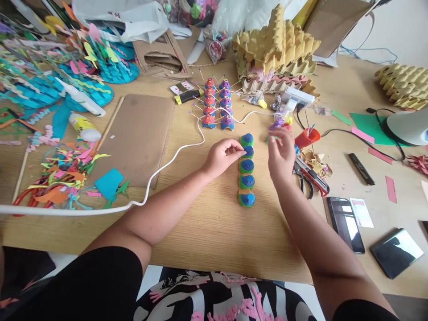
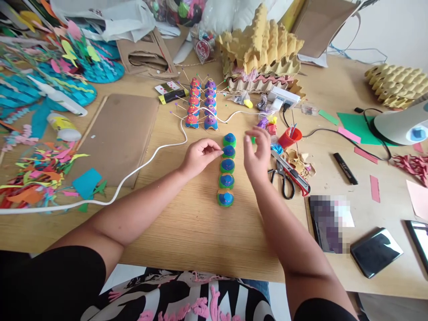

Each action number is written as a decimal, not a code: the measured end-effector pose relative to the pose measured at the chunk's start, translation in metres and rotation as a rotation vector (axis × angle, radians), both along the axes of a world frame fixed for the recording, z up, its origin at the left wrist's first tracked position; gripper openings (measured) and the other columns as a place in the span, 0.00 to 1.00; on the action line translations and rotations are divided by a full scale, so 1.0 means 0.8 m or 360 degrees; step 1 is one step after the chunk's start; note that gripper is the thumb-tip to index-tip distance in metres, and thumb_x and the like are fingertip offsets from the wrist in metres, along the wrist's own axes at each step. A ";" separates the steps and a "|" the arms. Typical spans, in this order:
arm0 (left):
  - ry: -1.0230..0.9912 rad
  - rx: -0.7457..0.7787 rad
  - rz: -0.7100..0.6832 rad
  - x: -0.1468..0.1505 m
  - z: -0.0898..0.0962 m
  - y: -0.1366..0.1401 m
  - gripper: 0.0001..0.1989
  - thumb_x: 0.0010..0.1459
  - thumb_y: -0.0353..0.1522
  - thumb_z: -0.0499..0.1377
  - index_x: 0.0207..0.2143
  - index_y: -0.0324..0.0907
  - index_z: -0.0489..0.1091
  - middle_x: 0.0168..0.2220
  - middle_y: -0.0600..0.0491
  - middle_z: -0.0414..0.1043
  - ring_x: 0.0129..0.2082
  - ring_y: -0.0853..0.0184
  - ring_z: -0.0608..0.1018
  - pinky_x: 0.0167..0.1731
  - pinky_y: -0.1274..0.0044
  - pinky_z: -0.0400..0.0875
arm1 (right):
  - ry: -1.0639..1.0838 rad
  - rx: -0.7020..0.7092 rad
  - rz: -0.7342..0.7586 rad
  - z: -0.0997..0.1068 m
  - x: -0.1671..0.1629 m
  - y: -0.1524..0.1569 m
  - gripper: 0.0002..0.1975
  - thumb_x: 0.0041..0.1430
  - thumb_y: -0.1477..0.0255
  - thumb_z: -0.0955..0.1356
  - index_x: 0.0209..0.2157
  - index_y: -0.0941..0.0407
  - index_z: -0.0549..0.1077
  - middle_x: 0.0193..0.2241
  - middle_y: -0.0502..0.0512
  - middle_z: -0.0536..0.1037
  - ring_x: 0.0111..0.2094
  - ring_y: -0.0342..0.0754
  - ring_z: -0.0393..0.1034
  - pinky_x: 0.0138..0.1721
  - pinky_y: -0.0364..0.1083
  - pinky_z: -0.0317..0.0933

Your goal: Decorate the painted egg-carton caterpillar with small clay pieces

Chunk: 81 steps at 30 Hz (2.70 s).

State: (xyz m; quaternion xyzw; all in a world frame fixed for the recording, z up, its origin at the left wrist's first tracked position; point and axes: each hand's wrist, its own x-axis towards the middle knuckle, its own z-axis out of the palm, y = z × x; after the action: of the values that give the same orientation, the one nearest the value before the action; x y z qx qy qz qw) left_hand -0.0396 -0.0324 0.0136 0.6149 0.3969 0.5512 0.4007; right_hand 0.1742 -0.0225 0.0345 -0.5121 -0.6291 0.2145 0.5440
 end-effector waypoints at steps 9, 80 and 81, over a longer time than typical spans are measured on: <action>0.0352 0.0430 -0.0084 -0.006 0.006 -0.008 0.09 0.63 0.42 0.72 0.34 0.48 0.82 0.37 0.50 0.84 0.41 0.60 0.81 0.49 0.67 0.73 | -0.0582 0.0229 0.0119 -0.020 -0.023 -0.052 0.15 0.68 0.52 0.72 0.41 0.47 0.84 0.64 0.58 0.76 0.72 0.67 0.64 0.77 0.74 0.50; 0.0460 0.0547 -0.0038 0.002 -0.007 -0.011 0.07 0.68 0.31 0.63 0.46 0.42 0.81 0.40 0.50 0.84 0.38 0.68 0.81 0.40 0.76 0.78 | 0.0132 0.0021 0.0229 -0.034 -0.027 -0.034 0.25 0.71 0.45 0.67 0.30 0.51 0.75 0.52 0.58 0.79 0.59 0.56 0.74 0.67 0.62 0.66; 0.0456 0.0551 -0.0043 0.002 -0.007 -0.011 0.07 0.68 0.31 0.63 0.46 0.42 0.81 0.39 0.50 0.84 0.37 0.68 0.81 0.40 0.76 0.78 | 0.0127 0.0034 0.0232 -0.035 -0.027 -0.034 0.24 0.70 0.45 0.68 0.32 0.50 0.76 0.52 0.58 0.79 0.59 0.57 0.73 0.68 0.63 0.66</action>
State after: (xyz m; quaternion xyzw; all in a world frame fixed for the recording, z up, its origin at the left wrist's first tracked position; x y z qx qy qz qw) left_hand -0.0378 -0.0409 0.0083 0.7517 0.3409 0.5129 0.2359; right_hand 0.1527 -0.0494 0.0068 -0.4501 -0.6449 0.2671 0.5570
